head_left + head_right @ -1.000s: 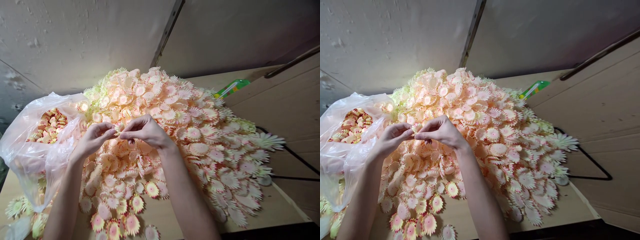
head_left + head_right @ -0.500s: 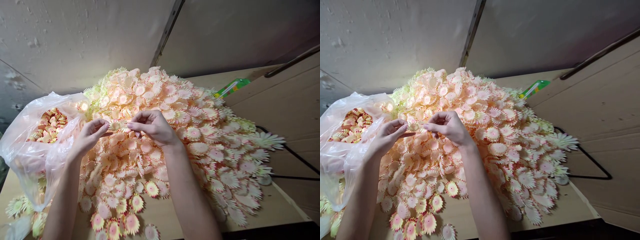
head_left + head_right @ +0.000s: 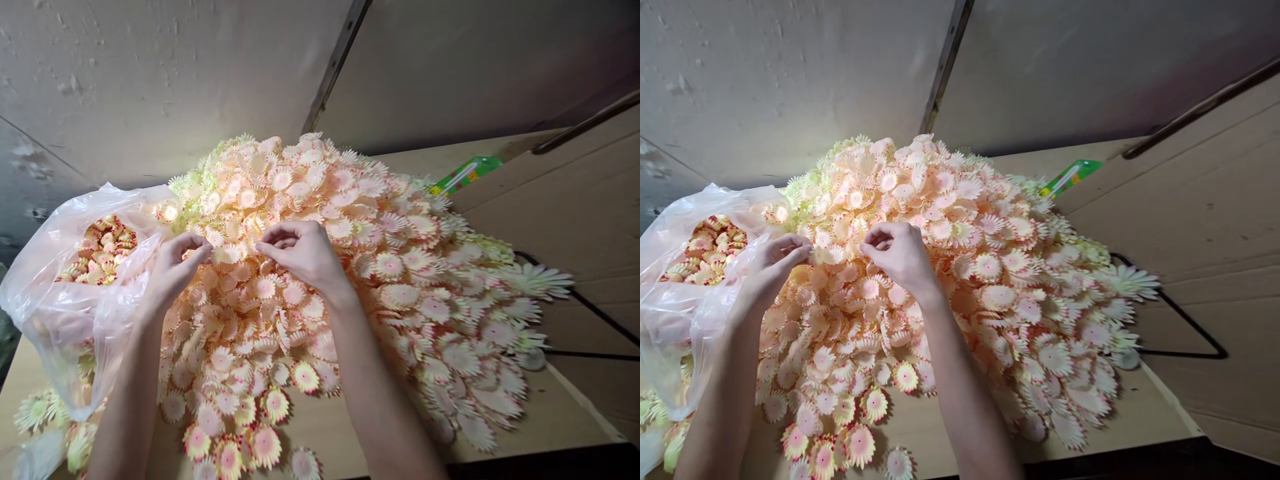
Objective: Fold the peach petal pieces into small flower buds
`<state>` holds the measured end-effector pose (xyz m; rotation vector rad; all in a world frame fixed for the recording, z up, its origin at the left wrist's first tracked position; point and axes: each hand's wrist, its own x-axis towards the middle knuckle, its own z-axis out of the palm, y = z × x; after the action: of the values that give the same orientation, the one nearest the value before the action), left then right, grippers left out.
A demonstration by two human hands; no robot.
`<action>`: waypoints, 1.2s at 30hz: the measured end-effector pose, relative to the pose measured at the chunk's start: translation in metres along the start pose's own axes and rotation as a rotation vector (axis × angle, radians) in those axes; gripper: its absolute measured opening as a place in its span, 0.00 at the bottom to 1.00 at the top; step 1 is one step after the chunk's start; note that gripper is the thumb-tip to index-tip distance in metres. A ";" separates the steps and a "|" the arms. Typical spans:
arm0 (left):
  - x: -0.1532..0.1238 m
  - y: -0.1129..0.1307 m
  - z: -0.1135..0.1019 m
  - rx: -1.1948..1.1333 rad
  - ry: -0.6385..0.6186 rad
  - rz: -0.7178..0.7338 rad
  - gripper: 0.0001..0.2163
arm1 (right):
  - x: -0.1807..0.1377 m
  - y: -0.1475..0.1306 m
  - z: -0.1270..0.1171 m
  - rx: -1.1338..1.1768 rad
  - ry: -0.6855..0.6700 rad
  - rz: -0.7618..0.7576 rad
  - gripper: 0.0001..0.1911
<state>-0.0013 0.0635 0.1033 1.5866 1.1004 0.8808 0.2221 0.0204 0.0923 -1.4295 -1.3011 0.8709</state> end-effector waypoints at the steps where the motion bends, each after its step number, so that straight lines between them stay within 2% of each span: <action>1: -0.001 0.002 0.001 -0.010 -0.021 -0.011 0.11 | 0.001 0.002 0.001 -0.030 0.031 -0.030 0.12; 4: -0.002 0.005 0.004 -0.073 -0.093 -0.017 0.12 | 0.000 0.002 0.003 0.002 0.033 -0.075 0.19; 6: -0.002 0.006 0.005 -0.124 -0.122 -0.011 0.12 | -0.002 -0.001 0.005 0.068 -0.026 -0.034 0.21; 8: -0.003 0.007 0.005 -0.148 -0.140 -0.001 0.12 | -0.004 -0.005 0.008 0.132 -0.116 0.028 0.22; 10: -0.003 0.007 0.004 -0.130 -0.154 0.013 0.12 | -0.005 -0.006 0.011 0.143 -0.144 0.029 0.19; 12: -0.004 0.007 0.003 -0.087 -0.158 0.026 0.13 | -0.005 -0.005 0.012 0.061 -0.010 -0.049 0.12; 14: -0.005 0.007 0.001 -0.048 -0.152 0.037 0.13 | -0.003 -0.003 0.008 -0.080 0.211 -0.127 0.10; 16: -0.005 0.008 0.001 -0.018 -0.140 0.042 0.14 | -0.002 -0.002 0.002 -0.208 0.367 -0.168 0.12; 18: -0.005 0.009 0.003 0.008 -0.127 0.025 0.14 | -0.001 -0.004 -0.001 -0.253 0.392 -0.191 0.20; 21: -0.004 0.007 0.007 0.019 -0.121 -0.007 0.15 | -0.004 -0.010 0.003 -0.188 0.221 -0.212 0.19; 25: -0.003 0.003 0.013 -0.071 -0.188 0.005 0.15 | -0.008 -0.013 0.016 0.017 -0.155 -0.133 0.20; 27: -0.003 0.003 0.014 -0.138 -0.222 0.007 0.14 | -0.008 -0.012 0.020 0.169 -0.283 -0.082 0.20; 31: -0.005 0.003 0.016 -0.265 -0.256 -0.005 0.13 | -0.007 -0.012 0.017 0.343 -0.363 -0.020 0.17; 36: -0.005 0.000 0.015 -0.344 -0.290 -0.018 0.11 | -0.007 -0.017 0.008 0.359 -0.410 0.018 0.14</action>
<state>0.0111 0.0542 0.0995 1.3629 0.7145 0.7536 0.2083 0.0138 0.1058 -1.0126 -1.3409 1.3854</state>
